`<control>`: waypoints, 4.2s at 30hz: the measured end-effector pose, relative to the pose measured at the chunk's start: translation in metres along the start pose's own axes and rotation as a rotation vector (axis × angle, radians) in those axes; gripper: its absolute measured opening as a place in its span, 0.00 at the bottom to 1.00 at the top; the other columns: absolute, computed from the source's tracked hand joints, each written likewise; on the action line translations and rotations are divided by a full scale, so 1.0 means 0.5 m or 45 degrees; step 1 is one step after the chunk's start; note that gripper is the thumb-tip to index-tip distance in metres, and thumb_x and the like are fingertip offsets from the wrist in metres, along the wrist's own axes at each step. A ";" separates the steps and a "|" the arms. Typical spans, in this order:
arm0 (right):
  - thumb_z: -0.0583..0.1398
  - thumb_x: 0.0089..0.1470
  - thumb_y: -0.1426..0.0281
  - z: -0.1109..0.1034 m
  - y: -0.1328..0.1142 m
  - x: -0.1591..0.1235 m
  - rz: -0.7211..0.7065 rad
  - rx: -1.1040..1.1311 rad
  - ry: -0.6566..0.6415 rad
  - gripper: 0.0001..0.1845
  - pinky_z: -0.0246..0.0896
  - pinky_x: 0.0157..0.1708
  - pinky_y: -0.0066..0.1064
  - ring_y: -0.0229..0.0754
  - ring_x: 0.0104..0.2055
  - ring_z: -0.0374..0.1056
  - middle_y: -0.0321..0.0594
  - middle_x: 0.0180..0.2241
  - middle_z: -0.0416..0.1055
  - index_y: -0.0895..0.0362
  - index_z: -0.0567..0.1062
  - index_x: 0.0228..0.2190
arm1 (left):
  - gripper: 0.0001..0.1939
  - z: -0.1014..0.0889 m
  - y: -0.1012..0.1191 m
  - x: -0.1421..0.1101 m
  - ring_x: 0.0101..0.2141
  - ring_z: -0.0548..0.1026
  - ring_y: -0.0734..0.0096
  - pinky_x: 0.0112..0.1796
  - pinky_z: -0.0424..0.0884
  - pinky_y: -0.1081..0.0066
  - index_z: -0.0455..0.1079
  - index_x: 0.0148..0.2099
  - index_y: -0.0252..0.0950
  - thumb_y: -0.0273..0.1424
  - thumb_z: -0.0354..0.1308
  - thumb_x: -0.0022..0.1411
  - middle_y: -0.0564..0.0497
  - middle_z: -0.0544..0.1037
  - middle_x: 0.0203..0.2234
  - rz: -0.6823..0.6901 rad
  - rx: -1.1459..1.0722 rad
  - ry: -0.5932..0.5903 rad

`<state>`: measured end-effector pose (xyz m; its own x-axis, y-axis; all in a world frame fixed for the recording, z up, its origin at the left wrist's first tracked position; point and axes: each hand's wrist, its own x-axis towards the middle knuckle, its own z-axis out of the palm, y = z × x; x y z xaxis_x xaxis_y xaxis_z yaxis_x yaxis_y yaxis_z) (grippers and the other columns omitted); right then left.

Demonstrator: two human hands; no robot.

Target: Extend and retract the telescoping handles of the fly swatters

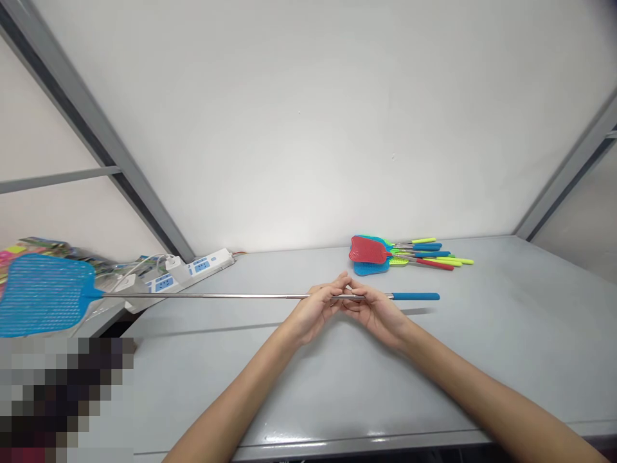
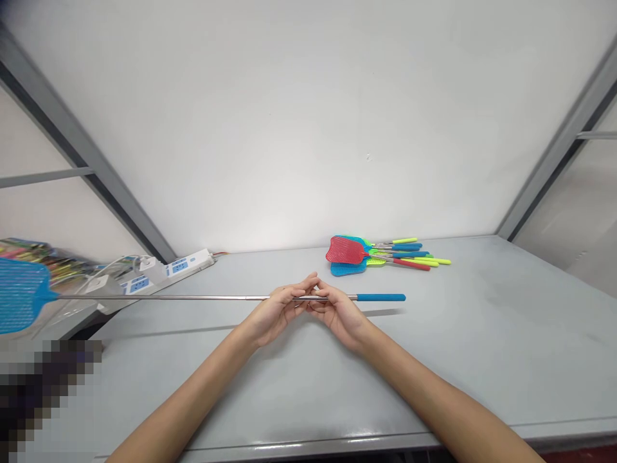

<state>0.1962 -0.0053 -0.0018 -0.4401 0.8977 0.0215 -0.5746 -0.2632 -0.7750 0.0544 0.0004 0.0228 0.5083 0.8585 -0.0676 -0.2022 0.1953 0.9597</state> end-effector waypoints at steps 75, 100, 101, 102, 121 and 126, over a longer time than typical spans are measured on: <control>0.53 0.49 0.61 -0.006 0.028 -0.016 0.380 0.125 -0.054 0.19 0.43 0.21 0.25 0.30 0.17 0.46 0.30 0.14 0.48 0.59 0.57 0.14 | 0.26 0.004 -0.040 0.006 0.09 0.58 0.79 0.19 0.57 0.75 0.52 0.08 0.35 0.36 0.42 0.56 0.56 0.55 0.02 -0.046 0.429 0.101; 0.54 0.46 0.64 0.000 -0.015 -0.013 0.314 -0.095 0.081 0.19 0.38 0.17 0.25 0.28 0.15 0.36 0.26 0.15 0.37 0.56 0.50 0.14 | 0.18 -0.008 0.019 -0.005 0.09 0.46 0.82 0.21 0.58 0.74 0.48 0.15 0.38 0.35 0.48 0.52 0.63 0.45 0.04 -0.437 -0.036 0.131; 0.54 0.46 0.64 0.000 -0.017 -0.013 0.313 -0.106 0.084 0.20 0.38 0.17 0.25 0.28 0.15 0.36 0.26 0.15 0.37 0.56 0.50 0.14 | 0.18 -0.010 0.021 -0.006 0.09 0.46 0.82 0.21 0.58 0.74 0.48 0.15 0.38 0.35 0.48 0.52 0.63 0.45 0.05 -0.441 -0.040 0.131; 0.54 0.46 0.64 0.001 -0.019 -0.014 0.313 -0.119 0.087 0.20 0.38 0.17 0.25 0.28 0.15 0.36 0.26 0.15 0.37 0.57 0.50 0.14 | 0.18 -0.011 0.022 -0.006 0.09 0.46 0.82 0.21 0.58 0.74 0.48 0.15 0.38 0.35 0.48 0.52 0.63 0.45 0.05 -0.447 -0.043 0.133; 0.55 0.46 0.62 -0.025 -0.039 -0.019 0.329 -0.186 0.142 0.21 0.36 0.17 0.26 0.28 0.15 0.36 0.27 0.16 0.38 0.56 0.49 0.15 | 0.20 -0.045 0.047 -0.023 0.10 0.42 0.83 0.20 0.57 0.73 0.45 0.13 0.38 0.34 0.50 0.51 0.62 0.43 0.05 -0.412 0.021 0.212; 0.56 0.45 0.62 -0.035 -0.043 -0.018 0.334 -0.191 0.160 0.21 0.37 0.16 0.26 0.28 0.15 0.36 0.27 0.16 0.37 0.56 0.50 0.15 | 0.20 -0.057 0.048 -0.026 0.10 0.42 0.83 0.19 0.57 0.73 0.45 0.14 0.37 0.34 0.50 0.51 0.62 0.43 0.06 -0.409 0.011 0.216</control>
<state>0.2247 -0.0017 0.0037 -0.4655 0.8453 -0.2623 -0.3404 -0.4445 -0.8286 0.0191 0.0076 0.0391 0.3985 0.8208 -0.4093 -0.0474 0.4641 0.8845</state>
